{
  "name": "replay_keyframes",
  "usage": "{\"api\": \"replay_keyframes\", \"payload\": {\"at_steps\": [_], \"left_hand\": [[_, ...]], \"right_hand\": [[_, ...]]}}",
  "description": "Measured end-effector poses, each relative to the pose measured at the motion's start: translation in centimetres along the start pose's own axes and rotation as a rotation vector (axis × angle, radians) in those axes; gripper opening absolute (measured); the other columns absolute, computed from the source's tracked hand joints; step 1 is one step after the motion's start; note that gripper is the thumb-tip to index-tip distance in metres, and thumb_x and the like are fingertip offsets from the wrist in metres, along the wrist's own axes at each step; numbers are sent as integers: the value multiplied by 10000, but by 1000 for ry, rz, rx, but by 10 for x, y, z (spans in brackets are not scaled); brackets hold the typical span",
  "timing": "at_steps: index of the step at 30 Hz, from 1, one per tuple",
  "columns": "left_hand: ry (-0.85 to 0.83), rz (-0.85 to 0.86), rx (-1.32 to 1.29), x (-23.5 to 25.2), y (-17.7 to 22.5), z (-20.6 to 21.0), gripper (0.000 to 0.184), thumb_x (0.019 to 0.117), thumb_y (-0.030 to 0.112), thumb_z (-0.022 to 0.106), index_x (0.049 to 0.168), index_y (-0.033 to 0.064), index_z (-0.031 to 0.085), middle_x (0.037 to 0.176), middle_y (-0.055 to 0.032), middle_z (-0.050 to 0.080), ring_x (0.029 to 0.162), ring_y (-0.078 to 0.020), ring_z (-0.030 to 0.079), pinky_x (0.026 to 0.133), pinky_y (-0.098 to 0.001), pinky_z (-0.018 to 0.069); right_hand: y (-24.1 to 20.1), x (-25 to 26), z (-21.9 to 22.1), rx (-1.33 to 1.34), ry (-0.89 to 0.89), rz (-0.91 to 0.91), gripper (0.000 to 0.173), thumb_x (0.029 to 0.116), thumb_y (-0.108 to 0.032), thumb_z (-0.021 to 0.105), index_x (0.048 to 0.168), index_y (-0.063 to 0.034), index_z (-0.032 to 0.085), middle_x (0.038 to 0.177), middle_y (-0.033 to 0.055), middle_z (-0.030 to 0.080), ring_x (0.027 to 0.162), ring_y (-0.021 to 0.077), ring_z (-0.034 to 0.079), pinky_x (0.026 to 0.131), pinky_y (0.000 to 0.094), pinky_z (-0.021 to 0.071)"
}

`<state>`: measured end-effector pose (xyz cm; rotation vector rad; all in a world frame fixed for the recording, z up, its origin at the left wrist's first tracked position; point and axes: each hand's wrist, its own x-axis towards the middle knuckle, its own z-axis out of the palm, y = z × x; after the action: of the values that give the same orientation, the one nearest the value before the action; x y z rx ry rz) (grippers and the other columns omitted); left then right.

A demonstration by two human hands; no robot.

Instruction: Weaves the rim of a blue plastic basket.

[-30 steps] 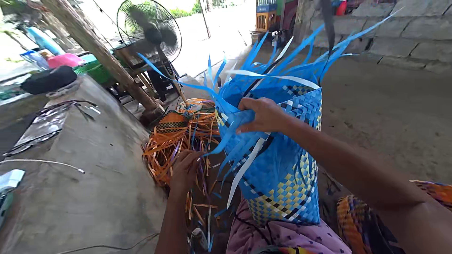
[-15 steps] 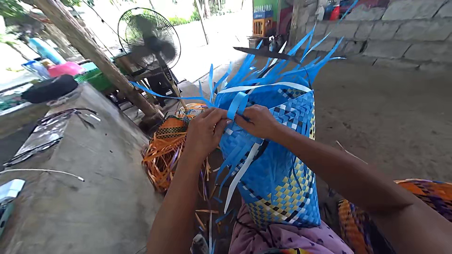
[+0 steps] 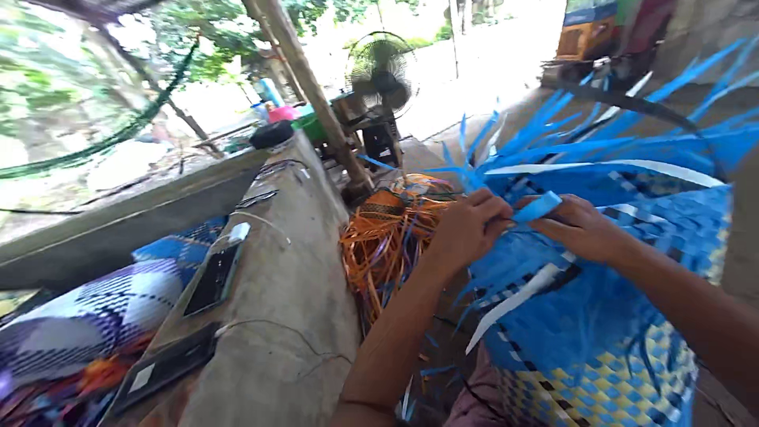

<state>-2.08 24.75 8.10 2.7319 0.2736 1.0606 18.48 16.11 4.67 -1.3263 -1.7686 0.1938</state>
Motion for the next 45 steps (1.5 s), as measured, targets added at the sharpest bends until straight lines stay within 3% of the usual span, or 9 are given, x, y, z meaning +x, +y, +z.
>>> {"api": "replay_keyframes", "payload": {"at_steps": [7,13,18,20,23,26,30,34,45], "left_hand": [[-237,-402,-10,-23,-4,7,453,1004,402,616,955,-40,699,830,-148,679,810,-283,668,796,-505,529],[-146,-324,-334,-67,-19,23,356,1044,203,540,813,-50,633,679,-41,541,620,-75,503,621,-259,436],[-126,-626,-360,-144,-43,7,320,1039,206,539,862,-34,654,732,-14,590,657,-47,543,659,-251,482],[24,-530,-488,-158,-43,-4,307,1021,201,572,796,15,669,863,41,669,801,13,611,755,-202,524],[244,-215,-867,-143,-36,-20,363,1024,454,567,846,197,751,1265,-30,709,1270,-202,613,1091,-404,484],[397,-117,-1090,-104,-9,-33,341,1005,480,568,943,219,779,996,20,755,1078,-206,707,1068,-480,507],[238,-150,-646,-84,-6,-19,214,1062,212,551,1163,156,731,987,52,696,709,9,617,639,-168,547],[135,-341,-411,-90,-10,8,229,1015,75,541,1195,15,670,883,27,703,689,12,604,617,-165,511],[143,-146,-129,-46,-5,15,103,949,116,677,988,53,748,977,-45,698,843,-59,655,759,-230,562]], "right_hand": [[2,9,0,-7,-59,-22,280,996,-240,516,943,-19,680,757,73,616,748,184,602,690,469,494],[23,8,-4,-5,-39,38,343,992,-331,541,965,-19,681,805,75,643,756,148,610,693,432,510],[35,-2,-29,-40,19,125,279,970,-230,632,1066,26,687,900,156,679,809,258,644,731,529,519],[30,1,-28,-73,7,154,245,983,-213,640,1023,20,705,866,172,683,800,304,654,726,570,514],[14,9,-20,-53,-21,266,354,1062,-293,526,952,-24,729,808,133,668,773,273,636,720,562,497],[-2,17,-10,-28,-77,276,425,1055,-379,516,949,-44,755,816,114,687,799,261,653,746,572,501],[-21,23,-9,-90,-109,212,427,1058,-336,536,809,-25,688,739,102,624,735,250,610,685,515,471],[-8,18,-7,-157,-18,167,434,1029,-314,549,698,-44,627,652,76,570,648,233,575,593,471,446],[-27,13,7,-311,95,27,466,1029,-309,505,666,-33,606,601,94,562,613,266,605,550,470,448]]}}
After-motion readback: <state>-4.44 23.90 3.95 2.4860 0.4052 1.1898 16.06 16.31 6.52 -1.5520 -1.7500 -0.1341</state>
